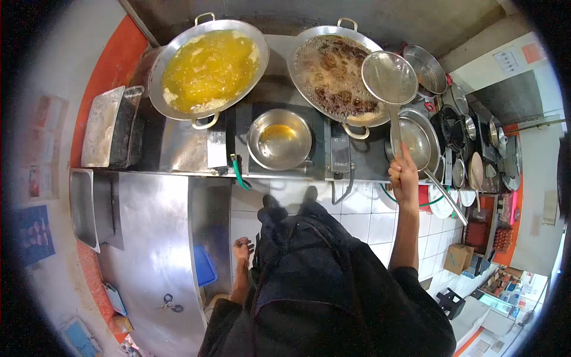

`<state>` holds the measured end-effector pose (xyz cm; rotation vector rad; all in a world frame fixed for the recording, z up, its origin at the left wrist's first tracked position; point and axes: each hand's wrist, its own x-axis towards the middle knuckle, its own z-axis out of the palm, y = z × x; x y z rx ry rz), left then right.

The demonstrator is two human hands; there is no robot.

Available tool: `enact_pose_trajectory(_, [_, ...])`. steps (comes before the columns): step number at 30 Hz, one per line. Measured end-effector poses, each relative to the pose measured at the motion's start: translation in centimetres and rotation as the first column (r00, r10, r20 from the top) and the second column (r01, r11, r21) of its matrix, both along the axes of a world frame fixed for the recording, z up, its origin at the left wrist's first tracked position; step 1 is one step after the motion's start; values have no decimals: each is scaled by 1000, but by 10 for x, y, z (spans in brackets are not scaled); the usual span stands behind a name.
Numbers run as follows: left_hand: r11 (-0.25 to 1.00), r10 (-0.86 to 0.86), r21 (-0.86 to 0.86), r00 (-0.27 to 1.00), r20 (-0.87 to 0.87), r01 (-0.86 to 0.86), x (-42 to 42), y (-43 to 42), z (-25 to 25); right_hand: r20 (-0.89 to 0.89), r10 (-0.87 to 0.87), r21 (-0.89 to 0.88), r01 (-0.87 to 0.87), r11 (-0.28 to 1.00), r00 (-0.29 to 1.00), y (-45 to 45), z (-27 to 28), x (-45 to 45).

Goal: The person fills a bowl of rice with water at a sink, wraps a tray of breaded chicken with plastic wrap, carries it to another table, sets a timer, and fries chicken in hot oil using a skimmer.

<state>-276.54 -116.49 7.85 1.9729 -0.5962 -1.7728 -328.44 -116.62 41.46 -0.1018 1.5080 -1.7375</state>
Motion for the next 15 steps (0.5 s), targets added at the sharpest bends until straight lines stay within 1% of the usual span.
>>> enact_pose_trajectory(2, [998,-68,-3,997,-27,68,9,0,5,-1,36,-39,-36,999,999,6,1,12])
enact_pose_trajectory(3, [998,-64,-9,997,39,64,10,1,7,97,64,-117,-53,992,993,11,0,18])
enact_pose_trajectory(4, [998,-57,-14,998,38,58,10,1,8,187,102,-199,-64,978,977,16,-1,22])
enact_pose_trajectory(6, [998,-9,-63,1000,15,10,15,7,0,204,117,-208,-73,975,972,23,3,42])
enact_pose_trajectory(8, [996,28,-81,999,23,-26,12,19,0,258,168,-277,-93,956,951,26,12,66])
enact_pose_trajectory(9, [995,49,-87,999,14,-48,8,26,0,226,214,-274,-149,950,950,29,13,76])
enact_pose_trajectory(10, [993,69,-92,998,5,-68,4,33,1,242,280,-322,-196,926,929,33,15,86])
enact_pose_trajectory(11, [990,86,-111,996,0,-86,-4,43,11,287,306,-314,-212,925,908,37,12,95])
enact_pose_trajectory(12, [988,99,-119,995,-3,-98,-5,53,0,331,330,-309,-229,923,884,39,8,102])
enact_pose_trajectory(13, [988,41,-150,999,31,-36,-6,65,-10,328,343,-316,-240,918,880,40,7,110])
enact_pose_trajectory(14, [985,-16,-170,997,71,27,0,85,-20,351,412,-288,-322,902,841,44,7,118])
enact_pose_trajectory(15, [913,-140,-374,986,94,165,6,103,-20,376,478,-262,-404,877,794,47,5,125])
